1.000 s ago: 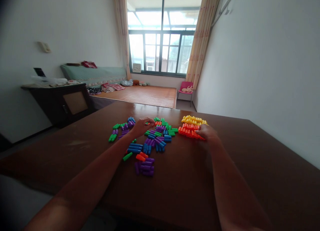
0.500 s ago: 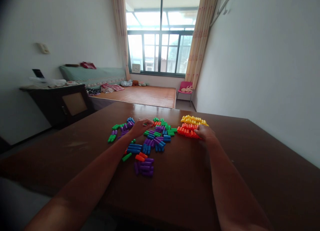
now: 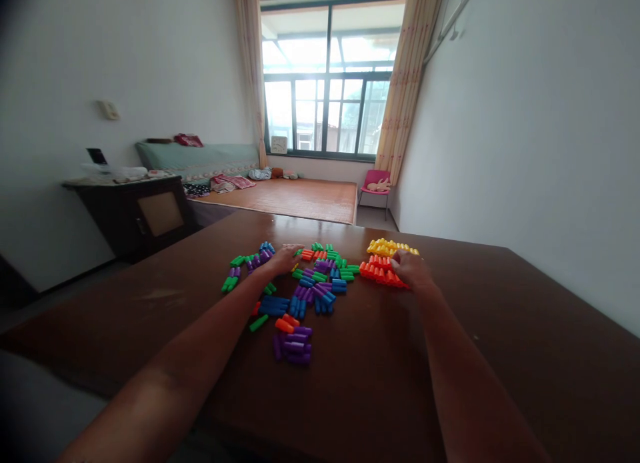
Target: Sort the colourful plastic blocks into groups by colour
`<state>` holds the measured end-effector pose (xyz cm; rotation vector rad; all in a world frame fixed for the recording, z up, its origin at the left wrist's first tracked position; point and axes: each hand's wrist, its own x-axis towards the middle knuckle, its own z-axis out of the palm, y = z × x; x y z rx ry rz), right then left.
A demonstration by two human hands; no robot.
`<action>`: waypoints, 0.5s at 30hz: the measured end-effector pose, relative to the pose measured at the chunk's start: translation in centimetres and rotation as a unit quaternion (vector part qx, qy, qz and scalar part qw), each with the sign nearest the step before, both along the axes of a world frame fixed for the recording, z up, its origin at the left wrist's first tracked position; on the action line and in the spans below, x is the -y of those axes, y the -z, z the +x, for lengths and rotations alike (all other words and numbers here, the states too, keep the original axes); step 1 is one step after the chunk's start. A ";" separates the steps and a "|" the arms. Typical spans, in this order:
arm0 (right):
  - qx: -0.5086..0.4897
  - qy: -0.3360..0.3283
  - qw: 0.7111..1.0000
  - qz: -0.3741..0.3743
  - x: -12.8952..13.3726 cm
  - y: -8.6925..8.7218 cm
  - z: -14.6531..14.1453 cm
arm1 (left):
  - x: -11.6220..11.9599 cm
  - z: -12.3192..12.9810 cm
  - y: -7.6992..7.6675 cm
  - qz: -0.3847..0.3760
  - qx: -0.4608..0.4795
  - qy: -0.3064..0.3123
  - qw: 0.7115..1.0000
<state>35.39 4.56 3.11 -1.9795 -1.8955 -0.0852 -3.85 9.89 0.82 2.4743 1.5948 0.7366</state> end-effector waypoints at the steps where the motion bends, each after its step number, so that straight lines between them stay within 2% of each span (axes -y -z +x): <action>1: 0.002 -0.002 1.000 0.009 0.1 -0.2 -0.3 | -0.1 0.6 0.2 -0.011 -0.017 0.014 1.000; 5: -0.002 -0.001 1.000 0.031 0.6 -1.2 -1.0 | 0.1 1.8 0.7 -0.030 -0.064 0.013 0.997; 11: -0.042 0.018 0.996 0.071 1.4 -3.2 -0.9 | 1.3 1.3 0.5 0.001 -0.118 -0.034 0.992; 15: -0.068 -0.031 0.993 0.089 1.4 -3.0 -3.0 | 2.3 1.2 -0.2 0.036 -0.094 -0.046 0.994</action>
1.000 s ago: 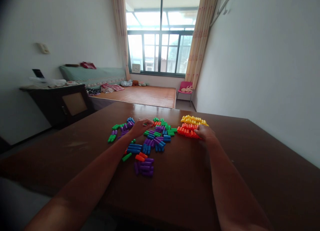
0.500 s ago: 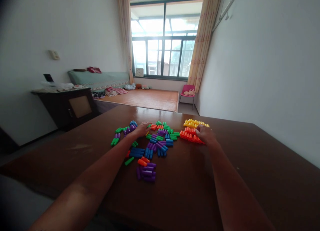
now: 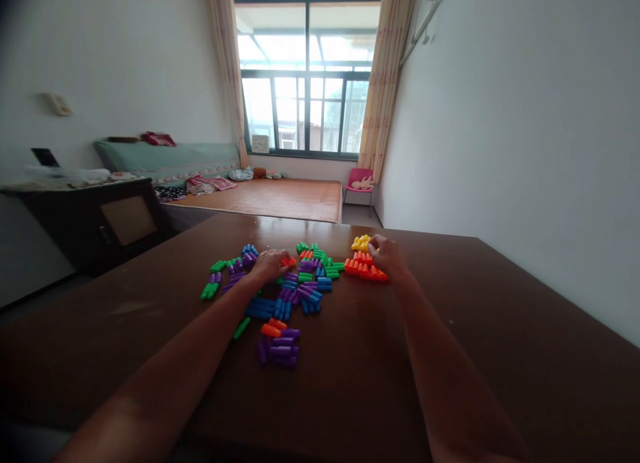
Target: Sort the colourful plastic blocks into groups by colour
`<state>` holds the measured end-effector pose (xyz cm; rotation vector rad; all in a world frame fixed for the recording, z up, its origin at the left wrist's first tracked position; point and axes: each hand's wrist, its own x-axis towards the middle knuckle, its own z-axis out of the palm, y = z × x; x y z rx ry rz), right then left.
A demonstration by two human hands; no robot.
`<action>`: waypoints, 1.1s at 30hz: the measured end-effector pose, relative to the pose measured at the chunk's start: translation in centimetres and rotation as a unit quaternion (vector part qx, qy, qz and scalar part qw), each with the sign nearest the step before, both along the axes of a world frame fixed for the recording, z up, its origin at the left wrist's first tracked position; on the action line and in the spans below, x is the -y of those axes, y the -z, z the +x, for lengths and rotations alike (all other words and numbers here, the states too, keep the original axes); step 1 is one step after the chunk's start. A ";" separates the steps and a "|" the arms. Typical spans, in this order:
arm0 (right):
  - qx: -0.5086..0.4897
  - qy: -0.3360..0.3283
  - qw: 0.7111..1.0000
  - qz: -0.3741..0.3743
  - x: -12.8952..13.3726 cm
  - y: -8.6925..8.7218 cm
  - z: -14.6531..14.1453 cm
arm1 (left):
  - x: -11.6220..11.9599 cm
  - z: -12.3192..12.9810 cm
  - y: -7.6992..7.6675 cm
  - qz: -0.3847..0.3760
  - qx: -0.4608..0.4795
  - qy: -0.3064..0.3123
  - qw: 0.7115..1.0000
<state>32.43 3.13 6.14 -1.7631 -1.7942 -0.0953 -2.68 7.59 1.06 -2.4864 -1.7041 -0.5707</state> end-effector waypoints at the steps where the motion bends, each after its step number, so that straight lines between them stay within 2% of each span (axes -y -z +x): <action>1: -0.010 -0.033 0.999 0.002 0.0 0.3 -1.0 | 0.3 0.1 -0.3 0.016 0.025 0.011 0.999; 4: -0.085 -0.172 0.981 -0.019 0.1 1.5 -4.8 | 1.2 1.2 -1.0 0.030 0.134 0.107 0.985; 7: -0.183 -0.278 0.940 -0.071 0.5 2.5 -8.3 | 2.5 3.0 -1.5 0.010 0.207 0.224 0.952; 11: -0.269 -0.333 0.897 -0.113 1.1 2.9 -10.4 | 4.0 4.8 -1.6 0.033 0.218 0.285 0.933; 13: -0.284 -0.333 0.891 -0.121 1.2 2.5 -10.0 | 4.3 5.0 -1.6 0.036 0.219 0.302 0.927; 15: -0.281 -0.314 0.900 -0.115 0.9 2.0 -8.5 | 4.2 4.7 -1.4 0.026 0.218 0.310 0.925; 17: -0.269 -0.264 0.922 -0.091 0.4 1.6 -5.7 | 3.8 4.1 -1.1 0.017 0.216 0.302 0.928; 21: -0.170 -0.052 0.982 -0.060 -1.0 1.8 2.3 | 2.5 2.8 -0.2 0.017 0.219 0.256 0.942; 23: -0.122 0.042 0.987 -0.095 -1.5 2.5 5.8 | 1.9 2.3 0.1 0.021 0.225 0.234 0.946; 25: -0.091 0.099 0.982 -0.129 -1.7 3.1 8.1 | 1.5 1.9 0.3 0.027 0.233 0.219 0.947; 28: -0.045 0.143 0.975 -0.164 -1.6 3.8 9.1 | 1.3 1.5 -0.1 0.042 0.252 0.194 0.947; 33: -0.003 0.155 0.967 -0.202 -0.9 4.1 8.6 | 1.3 0.6 -2.0 0.069 0.339 0.140 0.928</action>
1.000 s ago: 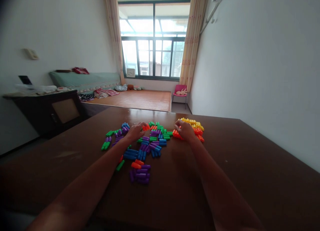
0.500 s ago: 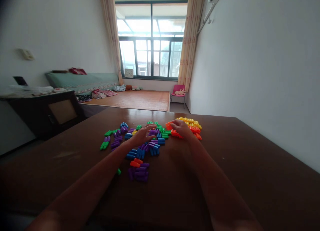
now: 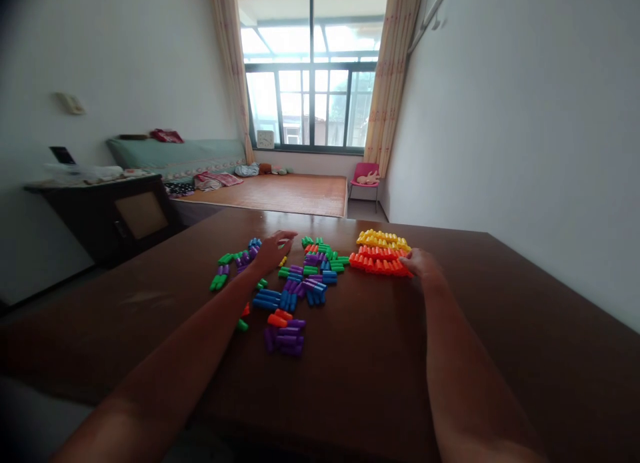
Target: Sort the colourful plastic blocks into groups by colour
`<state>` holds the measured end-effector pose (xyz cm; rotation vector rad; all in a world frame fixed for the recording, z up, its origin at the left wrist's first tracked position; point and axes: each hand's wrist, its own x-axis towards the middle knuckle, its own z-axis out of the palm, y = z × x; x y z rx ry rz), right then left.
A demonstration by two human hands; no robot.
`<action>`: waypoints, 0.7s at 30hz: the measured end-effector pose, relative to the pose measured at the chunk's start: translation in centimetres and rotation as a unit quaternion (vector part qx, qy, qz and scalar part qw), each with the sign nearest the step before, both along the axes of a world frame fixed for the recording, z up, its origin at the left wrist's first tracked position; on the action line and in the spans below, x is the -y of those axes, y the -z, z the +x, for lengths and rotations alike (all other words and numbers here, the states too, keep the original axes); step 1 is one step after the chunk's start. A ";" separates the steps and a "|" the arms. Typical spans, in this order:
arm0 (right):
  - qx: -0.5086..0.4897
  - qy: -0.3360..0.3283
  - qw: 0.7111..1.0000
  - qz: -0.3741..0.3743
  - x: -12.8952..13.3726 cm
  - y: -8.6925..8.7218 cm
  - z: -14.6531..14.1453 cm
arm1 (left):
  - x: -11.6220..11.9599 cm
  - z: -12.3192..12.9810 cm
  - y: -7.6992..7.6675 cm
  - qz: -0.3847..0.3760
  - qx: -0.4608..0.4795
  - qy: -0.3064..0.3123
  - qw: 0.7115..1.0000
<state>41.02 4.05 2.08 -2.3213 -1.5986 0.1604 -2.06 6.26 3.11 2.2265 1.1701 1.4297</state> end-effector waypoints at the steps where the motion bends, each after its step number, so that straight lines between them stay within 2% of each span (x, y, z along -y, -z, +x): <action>1: 0.006 0.003 1.000 -0.002 0.2 -0.1 -0.1 | 0.0 -0.3 -0.5 -0.002 0.028 -0.009 1.000; 4: 0.004 -0.019 0.999 0.039 1.0 -0.7 -0.8 | 0.0 -1.3 -2.0 -0.009 0.105 -0.026 0.994; 7: -0.035 -0.113 0.986 0.120 1.8 -2.2 -3.2 | 0.2 -2.3 -3.4 -0.007 0.149 -0.034 0.988; 9: -0.056 -0.169 0.973 0.146 2.3 -3.5 -6.2 | 0.3 -2.7 -4.0 -0.001 0.168 -0.037 0.985; 11: -0.077 -0.245 0.957 0.136 3.2 -4.9 -10.3 | 0.4 -2.8 -4.2 0.000 0.188 -0.033 0.982; 12: -0.094 -0.312 0.939 0.113 3.8 -5.5 -12.6 | 0.3 -2.7 -4.3 -0.006 0.195 -0.025 0.980; 13: -0.114 -0.395 0.908 0.075 4.7 -6.0 -14.9 | 0.2 -2.6 -4.3 -0.015 0.195 -0.013 0.981; 15: -0.127 -0.547 0.827 -0.021 6.8 -6.5 -19.4 | 0.1 -2.3 -4.4 -0.044 0.158 0.027 0.986; 17: -0.095 -0.628 0.767 -0.089 9.1 -6.2 -23.0 | 0.3 -2.1 -4.4 -0.078 0.068 0.078 0.992; 19: -0.045 -0.654 0.748 -0.106 10.9 -5.2 -25.2 | 1.1 -2.3 -4.4 -0.096 -0.048 0.115 0.988; 21: -0.007 -0.653 0.752 -0.092 11.5 -3.9 -26.0 | 2.8 -3.0 -4.1 -0.082 -0.145 0.130 0.977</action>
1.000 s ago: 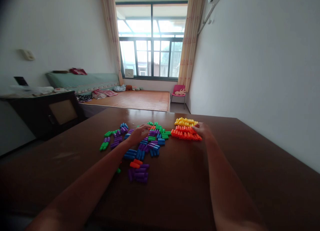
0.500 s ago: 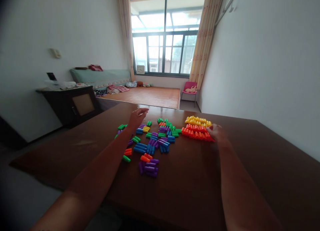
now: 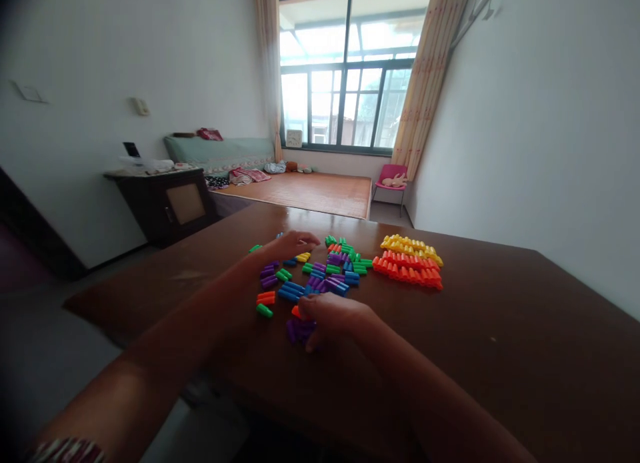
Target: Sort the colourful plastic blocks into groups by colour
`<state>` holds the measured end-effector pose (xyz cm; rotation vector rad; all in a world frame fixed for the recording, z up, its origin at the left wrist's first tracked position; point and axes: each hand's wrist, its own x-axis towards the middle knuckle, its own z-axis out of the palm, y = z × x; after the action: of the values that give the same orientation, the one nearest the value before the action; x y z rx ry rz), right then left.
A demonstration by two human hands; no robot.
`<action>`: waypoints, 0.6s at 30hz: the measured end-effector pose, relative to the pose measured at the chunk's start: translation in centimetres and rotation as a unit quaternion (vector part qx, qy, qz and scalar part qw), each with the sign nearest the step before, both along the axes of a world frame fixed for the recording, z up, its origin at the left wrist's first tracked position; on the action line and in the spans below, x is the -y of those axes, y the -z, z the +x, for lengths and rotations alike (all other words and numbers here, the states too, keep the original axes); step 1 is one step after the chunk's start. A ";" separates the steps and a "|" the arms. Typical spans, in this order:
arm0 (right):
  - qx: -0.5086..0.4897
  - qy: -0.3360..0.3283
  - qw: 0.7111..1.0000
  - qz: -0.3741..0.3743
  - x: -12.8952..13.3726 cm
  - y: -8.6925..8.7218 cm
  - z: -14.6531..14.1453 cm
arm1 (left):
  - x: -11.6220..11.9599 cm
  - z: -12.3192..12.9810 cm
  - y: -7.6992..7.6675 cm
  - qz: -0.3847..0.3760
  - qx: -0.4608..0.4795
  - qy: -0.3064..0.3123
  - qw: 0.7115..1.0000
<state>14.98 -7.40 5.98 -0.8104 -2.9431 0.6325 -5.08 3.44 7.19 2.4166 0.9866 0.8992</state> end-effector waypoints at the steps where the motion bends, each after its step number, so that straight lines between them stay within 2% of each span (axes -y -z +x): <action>1: 0.001 0.005 1.000 0.015 -0.1 0.7 -0.1 | 1.2 -0.6 0.3 0.022 -0.031 0.009 0.999; 4: -0.017 0.046 0.997 0.067 -1.6 2.5 0.0 | 5.4 -2.7 1.7 0.092 -0.070 0.038 0.993; 6: -0.061 0.101 0.986 0.113 -2.7 3.4 0.0 | 8.2 -4.1 2.6 0.121 -0.078 0.023 0.989; 9: -0.151 0.167 0.958 0.178 -3.8 3.7 0.2 | 11.8 -5.1 3.5 0.138 -0.125 0.000 0.983; 11: -0.164 0.213 0.940 0.211 -4.2 3.5 0.9 | 13.5 -4.7 3.9 0.141 -0.173 0.028 0.974; 15: -0.057 0.356 0.906 0.222 -5.6 3.5 3.7 | 14.7 -2.5 5.0 0.156 -0.226 0.126 0.953; 18: 0.008 0.416 0.894 0.166 -7.2 4.8 5.2 | 13.2 -1.1 5.8 0.166 -0.236 0.142 0.947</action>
<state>20.15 -0.20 1.21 -1.8149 -2.2348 0.0508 -6.19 -9.75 1.42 3.0520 0.6334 0.4123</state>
